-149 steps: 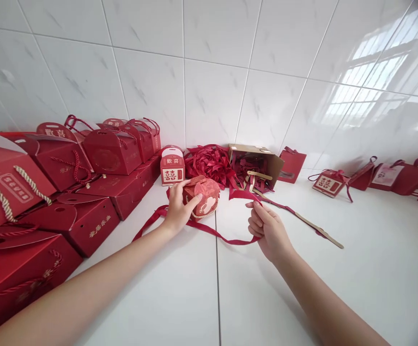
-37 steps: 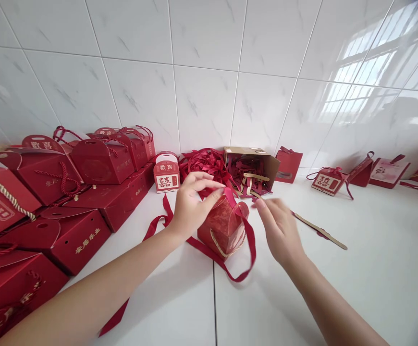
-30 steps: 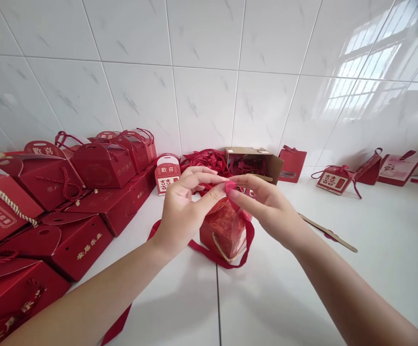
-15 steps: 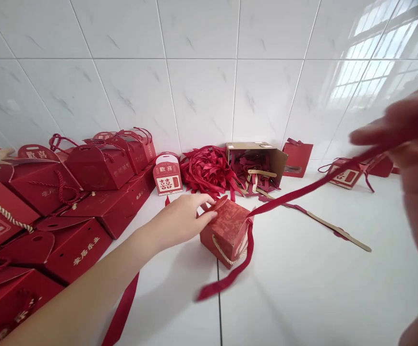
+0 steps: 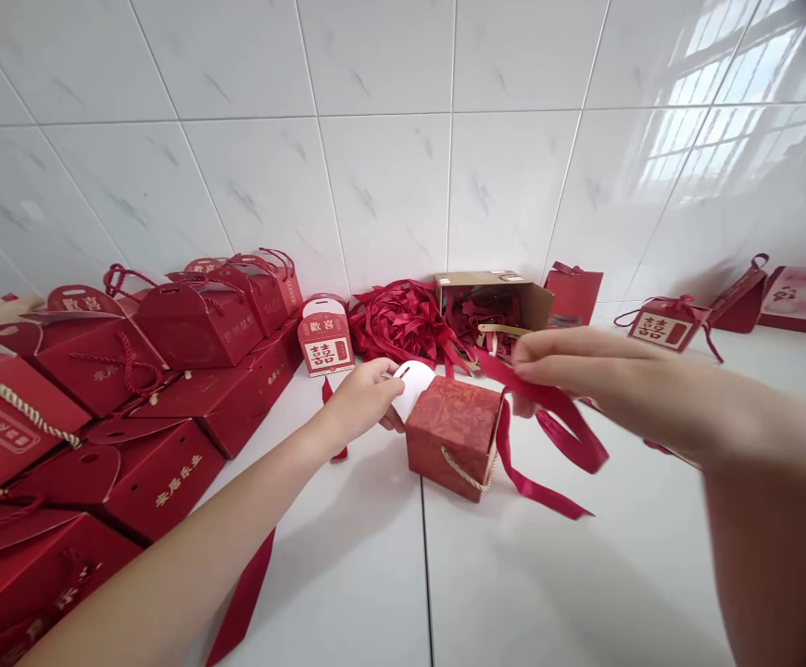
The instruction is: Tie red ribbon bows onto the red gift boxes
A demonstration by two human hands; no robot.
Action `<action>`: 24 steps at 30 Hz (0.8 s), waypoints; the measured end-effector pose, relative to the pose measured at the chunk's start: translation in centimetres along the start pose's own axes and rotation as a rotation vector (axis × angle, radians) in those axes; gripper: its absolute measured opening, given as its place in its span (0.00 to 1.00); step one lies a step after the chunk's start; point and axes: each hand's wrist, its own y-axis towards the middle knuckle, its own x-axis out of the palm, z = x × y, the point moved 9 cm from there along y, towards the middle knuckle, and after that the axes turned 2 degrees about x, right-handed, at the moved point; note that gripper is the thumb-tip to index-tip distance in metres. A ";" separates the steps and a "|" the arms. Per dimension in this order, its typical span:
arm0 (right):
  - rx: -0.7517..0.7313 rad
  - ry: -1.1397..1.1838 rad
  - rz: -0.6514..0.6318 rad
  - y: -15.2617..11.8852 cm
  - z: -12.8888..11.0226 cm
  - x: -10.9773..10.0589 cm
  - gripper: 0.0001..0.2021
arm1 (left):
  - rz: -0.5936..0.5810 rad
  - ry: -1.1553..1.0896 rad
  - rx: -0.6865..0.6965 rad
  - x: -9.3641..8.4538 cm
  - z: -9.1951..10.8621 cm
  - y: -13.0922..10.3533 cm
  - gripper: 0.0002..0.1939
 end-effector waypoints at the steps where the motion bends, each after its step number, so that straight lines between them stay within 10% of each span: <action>1: 0.056 -0.067 -0.062 0.7 0.5 1.1 0.07 | -0.013 -0.024 0.015 0.2 0.3 -0.1 0.07; 8: 0.189 -0.120 -0.215 3.9 3.6 6.1 0.10 | -0.117 -0.094 0.041 1.3 1.1 -0.9 0.10; 24: 0.255 -0.252 -0.267 3.4 4.4 6.0 0.09 | -0.257 -0.006 0.037 3.1 2.6 -4.1 0.14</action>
